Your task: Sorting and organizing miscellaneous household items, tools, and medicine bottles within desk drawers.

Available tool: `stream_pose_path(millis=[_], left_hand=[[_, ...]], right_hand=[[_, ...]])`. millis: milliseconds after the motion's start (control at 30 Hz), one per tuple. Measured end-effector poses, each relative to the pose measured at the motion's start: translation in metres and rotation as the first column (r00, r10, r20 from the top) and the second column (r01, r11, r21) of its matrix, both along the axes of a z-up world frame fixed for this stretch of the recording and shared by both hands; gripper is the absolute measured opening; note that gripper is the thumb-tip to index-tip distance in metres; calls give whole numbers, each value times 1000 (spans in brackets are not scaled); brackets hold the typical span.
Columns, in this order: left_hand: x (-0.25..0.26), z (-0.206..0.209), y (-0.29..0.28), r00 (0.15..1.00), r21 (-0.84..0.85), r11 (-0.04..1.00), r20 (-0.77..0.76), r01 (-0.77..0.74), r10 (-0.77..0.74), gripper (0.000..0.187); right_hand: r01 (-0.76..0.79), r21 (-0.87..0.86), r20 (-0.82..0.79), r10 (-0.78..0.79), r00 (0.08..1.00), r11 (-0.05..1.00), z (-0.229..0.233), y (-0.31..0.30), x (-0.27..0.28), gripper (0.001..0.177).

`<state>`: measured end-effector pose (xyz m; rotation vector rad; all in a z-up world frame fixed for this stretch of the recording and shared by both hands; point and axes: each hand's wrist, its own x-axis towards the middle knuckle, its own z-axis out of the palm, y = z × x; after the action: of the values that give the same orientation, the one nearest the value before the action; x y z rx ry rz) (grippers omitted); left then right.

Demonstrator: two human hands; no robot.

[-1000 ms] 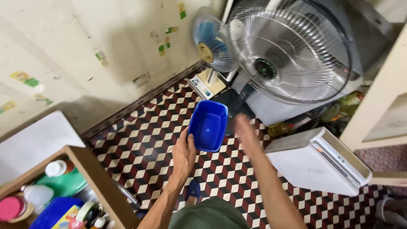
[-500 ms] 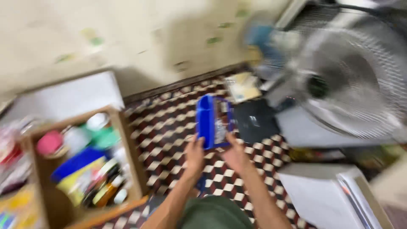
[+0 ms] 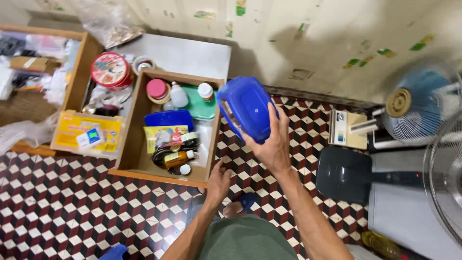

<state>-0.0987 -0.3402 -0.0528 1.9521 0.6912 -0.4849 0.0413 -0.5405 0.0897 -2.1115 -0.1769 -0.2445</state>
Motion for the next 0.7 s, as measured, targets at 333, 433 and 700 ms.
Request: stream_pose_path(millis=[333,433,700], left_hand=[[-18,-16,26,967,-183,953,35,-242,253,70],[-30,-11,19,932,-262,911,89,-319,352,67],[-44,29,-2,920,-352,876,88,-330,382,74]], right_hand=[[-179,-184,-188,144,972,966,-36,32,-47,125],[-135,-239,-70,122,990,962,-72,24,-55,129],[201,484,-700,239,674,852,-24,-19,-74,87]])
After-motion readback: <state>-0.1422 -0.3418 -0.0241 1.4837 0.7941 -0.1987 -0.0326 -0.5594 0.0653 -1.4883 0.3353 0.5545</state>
